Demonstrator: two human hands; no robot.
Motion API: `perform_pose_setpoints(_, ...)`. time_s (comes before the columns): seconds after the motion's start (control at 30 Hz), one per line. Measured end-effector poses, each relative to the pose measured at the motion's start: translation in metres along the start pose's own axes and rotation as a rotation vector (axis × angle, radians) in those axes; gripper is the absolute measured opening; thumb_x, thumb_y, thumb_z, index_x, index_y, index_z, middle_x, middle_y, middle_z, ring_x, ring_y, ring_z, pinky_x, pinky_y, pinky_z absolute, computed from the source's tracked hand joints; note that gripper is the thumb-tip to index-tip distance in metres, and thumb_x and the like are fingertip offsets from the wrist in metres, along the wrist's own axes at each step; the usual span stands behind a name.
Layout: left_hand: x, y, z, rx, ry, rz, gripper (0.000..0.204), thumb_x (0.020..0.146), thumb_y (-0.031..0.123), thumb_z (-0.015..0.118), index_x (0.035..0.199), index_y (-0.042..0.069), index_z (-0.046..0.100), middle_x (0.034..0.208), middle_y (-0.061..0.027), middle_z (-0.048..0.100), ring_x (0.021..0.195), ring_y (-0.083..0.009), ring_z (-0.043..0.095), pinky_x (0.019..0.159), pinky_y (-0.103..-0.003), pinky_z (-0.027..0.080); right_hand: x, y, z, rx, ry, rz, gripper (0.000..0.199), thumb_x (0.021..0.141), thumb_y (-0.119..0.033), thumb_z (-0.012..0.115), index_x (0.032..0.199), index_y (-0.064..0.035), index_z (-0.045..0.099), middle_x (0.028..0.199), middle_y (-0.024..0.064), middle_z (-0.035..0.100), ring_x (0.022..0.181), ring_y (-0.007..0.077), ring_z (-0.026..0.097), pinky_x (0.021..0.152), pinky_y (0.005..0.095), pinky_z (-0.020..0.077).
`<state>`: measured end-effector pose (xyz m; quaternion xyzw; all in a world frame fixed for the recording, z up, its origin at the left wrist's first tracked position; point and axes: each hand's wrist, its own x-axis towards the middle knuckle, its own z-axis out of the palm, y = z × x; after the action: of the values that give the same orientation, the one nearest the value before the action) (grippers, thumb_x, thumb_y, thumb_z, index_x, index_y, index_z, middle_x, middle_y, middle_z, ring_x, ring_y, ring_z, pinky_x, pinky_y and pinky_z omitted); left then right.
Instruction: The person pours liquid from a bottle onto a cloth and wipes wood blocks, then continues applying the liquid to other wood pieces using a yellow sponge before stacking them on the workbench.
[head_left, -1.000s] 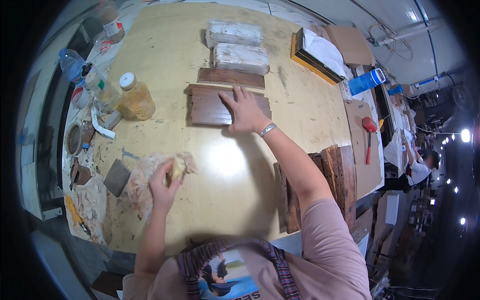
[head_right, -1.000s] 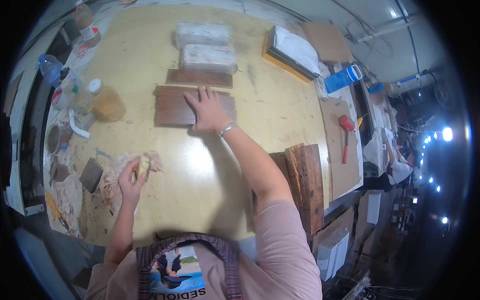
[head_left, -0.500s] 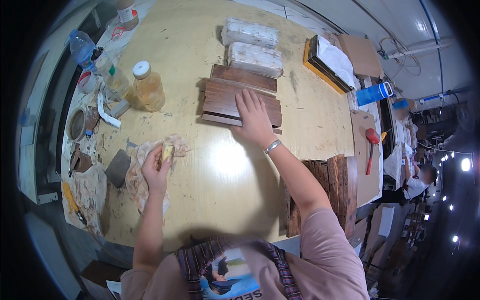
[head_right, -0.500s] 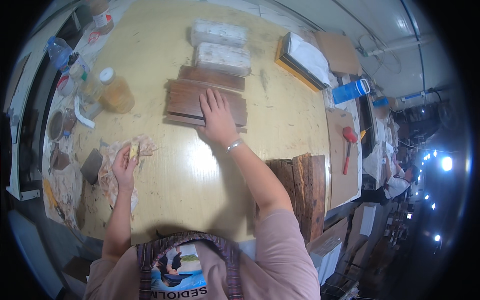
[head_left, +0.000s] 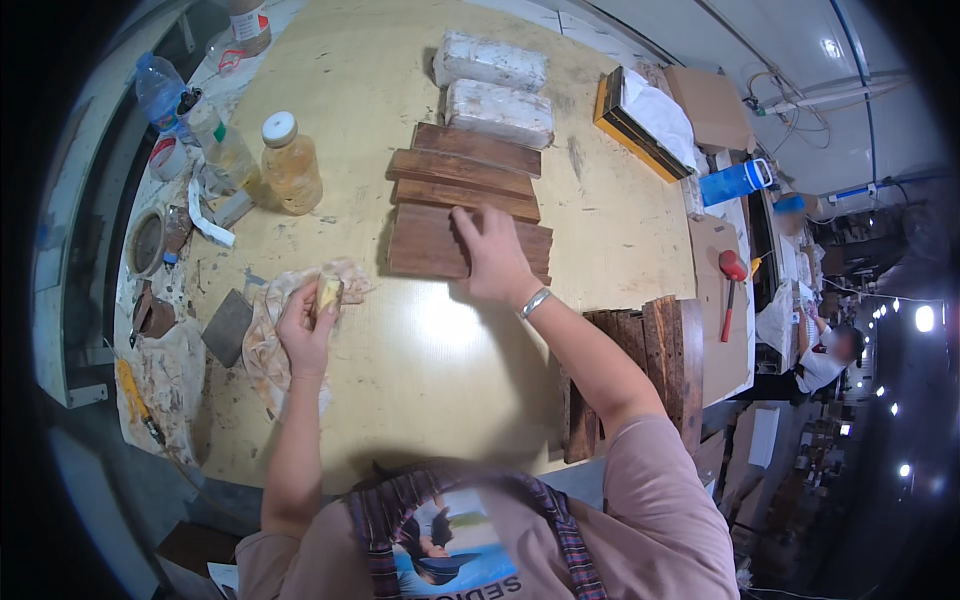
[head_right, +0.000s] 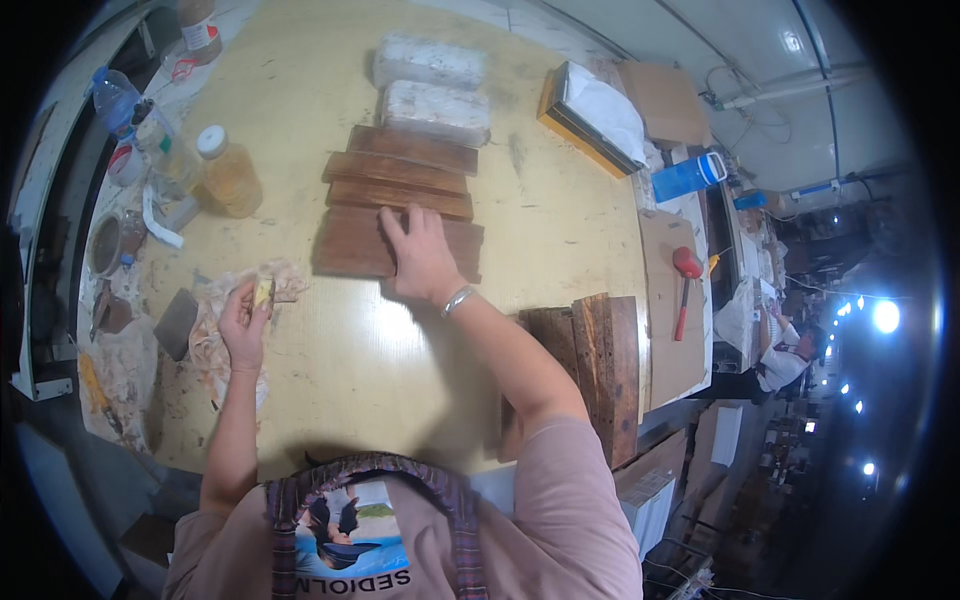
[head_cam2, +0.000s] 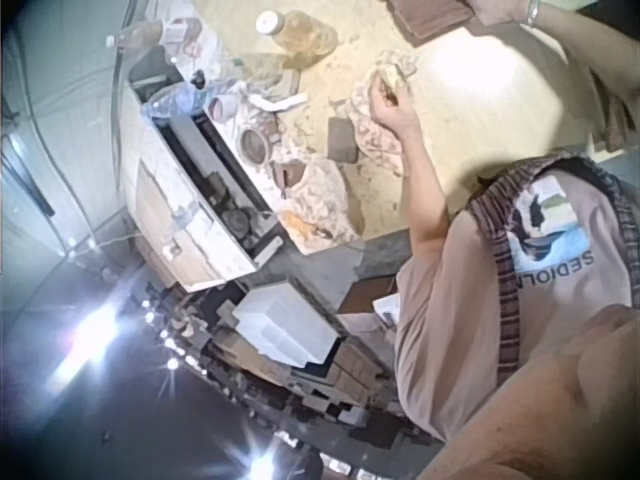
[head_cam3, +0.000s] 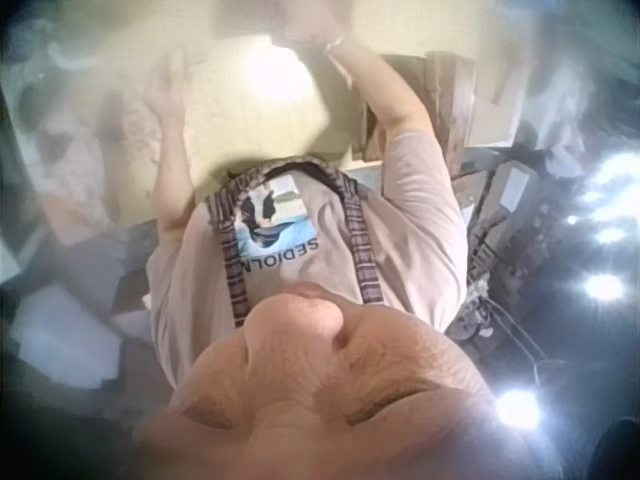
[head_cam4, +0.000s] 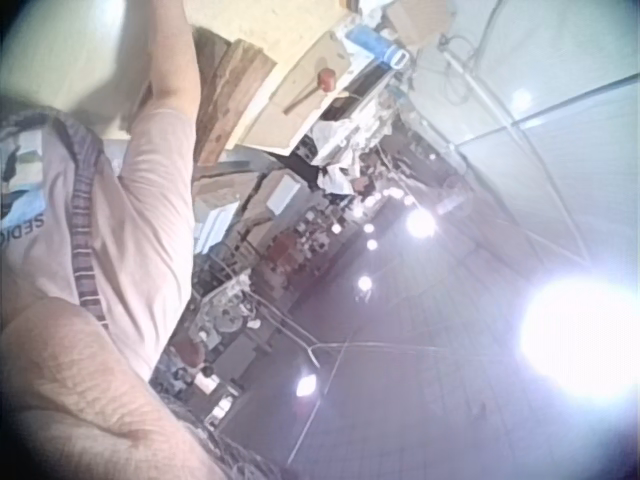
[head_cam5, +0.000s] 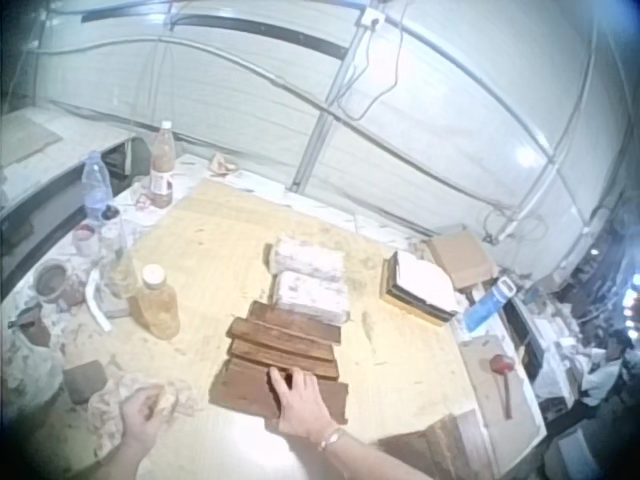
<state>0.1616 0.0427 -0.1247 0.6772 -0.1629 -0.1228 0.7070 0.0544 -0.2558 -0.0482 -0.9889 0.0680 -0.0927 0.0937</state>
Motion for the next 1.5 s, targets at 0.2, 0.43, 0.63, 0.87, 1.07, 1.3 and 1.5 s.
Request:
perform_pose_setpoints(0.2, 0.003, -0.011, -0.006, 0.059, 0.0, 0.066, 0.033, 0.085, -0.003, 0.065, 0.118, -0.006, 0.059, 0.101, -0.0078, 0.065, 0.088, -0.012, 0.062, 0.078, -0.024, 0.051, 0.015, -0.006, -0.009, -0.031, -0.18, 0.067, 0.092, 0.06, -0.02, 0.074, 0.144, -0.0077, 0.039, 0.108, 0.0248, 0.055, 0.107, 0.0407, 0.051, 0.098, 0.046, 0.0401)
perform_pose_setpoints(0.43, 0.003, -0.013, -0.005, -0.06, -0.017, 0.058, 0.034, 0.086, -0.004, 0.064, 0.119, -0.007, 0.058, 0.104, -0.0077, 0.064, 0.091, -0.0121, 0.062, 0.078, -0.024, 0.052, 0.006, -0.021, -0.041, 1.102, -0.65, 0.342, 0.093, 0.057, -0.012, 0.081, 0.139, 0.0077, 0.044, 0.111, 0.019, 0.066, 0.099, 0.0216, 0.062, 0.088, 0.0299, 0.0498)
perform_pose_setpoints(0.63, 0.003, -0.011, -0.006, -0.054, -0.018, 0.054, 0.033, 0.086, -0.005, 0.063, 0.119, -0.008, 0.059, 0.104, -0.0087, 0.065, 0.09, -0.0124, 0.063, 0.076, -0.024, 0.052, -0.026, -0.046, -0.025, 1.256, -0.932, 0.315, 0.091, 0.063, -0.022, 0.08, 0.142, 0.0033, 0.044, 0.129, 0.0163, 0.056, 0.12, 0.0233, 0.051, 0.105, 0.0311, 0.0381)
perform_pose_setpoints(0.87, 0.0, -0.005, -0.003, -0.016, 0.02, 0.048, 0.033, 0.086, -0.006, 0.062, 0.119, -0.008, 0.059, 0.104, -0.0089, 0.065, 0.092, -0.013, 0.063, 0.079, -0.025, 0.052, -0.032, -0.018, -0.005, 0.884, -0.867, 0.149, 0.092, 0.065, -0.046, 0.082, 0.141, -0.0063, 0.05, 0.139, 0.0211, 0.039, 0.133, 0.0369, 0.032, 0.114, 0.0403, 0.0272)
perform_pose_setpoints(1.07, 0.0, 0.002, -0.003, 0.11, 0.013, 0.074, 0.033, 0.082, -0.006, 0.064, 0.115, -0.006, 0.061, 0.102, -0.008, 0.066, 0.09, -0.0124, 0.063, 0.079, -0.025, 0.051, 0.029, 0.029, -0.001, -0.047, -0.161, 0.192, 0.109, 0.06, -0.05, 0.088, 0.148, -0.0115, 0.036, 0.145, 0.0228, 0.035, 0.137, 0.0423, 0.031, 0.115, 0.0504, 0.0269)
perform_pose_setpoints(1.3, -0.001, -0.002, -0.003, 0.26, 0.04, 0.109, 0.038, 0.073, -0.001, 0.071, 0.11, -0.005, 0.063, 0.099, -0.0106, 0.066, 0.088, -0.0192, 0.063, 0.082, -0.03, 0.05, 0.094, 0.082, 0.009, -0.03, -0.179, 0.027, 0.105, 0.052, -0.038, 0.093, 0.142, -0.0119, 0.045, 0.138, 0.0202, 0.044, 0.128, 0.0388, 0.043, 0.105, 0.0455, 0.0409)
perform_pose_setpoints(1.5, -0.002, 0.005, -0.001, 0.328, 0.047, 0.132, 0.038, 0.072, -0.002, 0.069, 0.11, -0.004, 0.063, 0.098, -0.0119, 0.065, 0.087, -0.0219, 0.062, 0.081, -0.031, 0.05, 0.129, 0.094, -0.007, 0.112, -0.473, 0.137, 0.073, 0.067, -0.02, 0.078, 0.135, -0.0075, 0.052, 0.115, 0.0174, 0.057, 0.108, 0.0365, 0.058, 0.097, 0.0378, 0.0471)
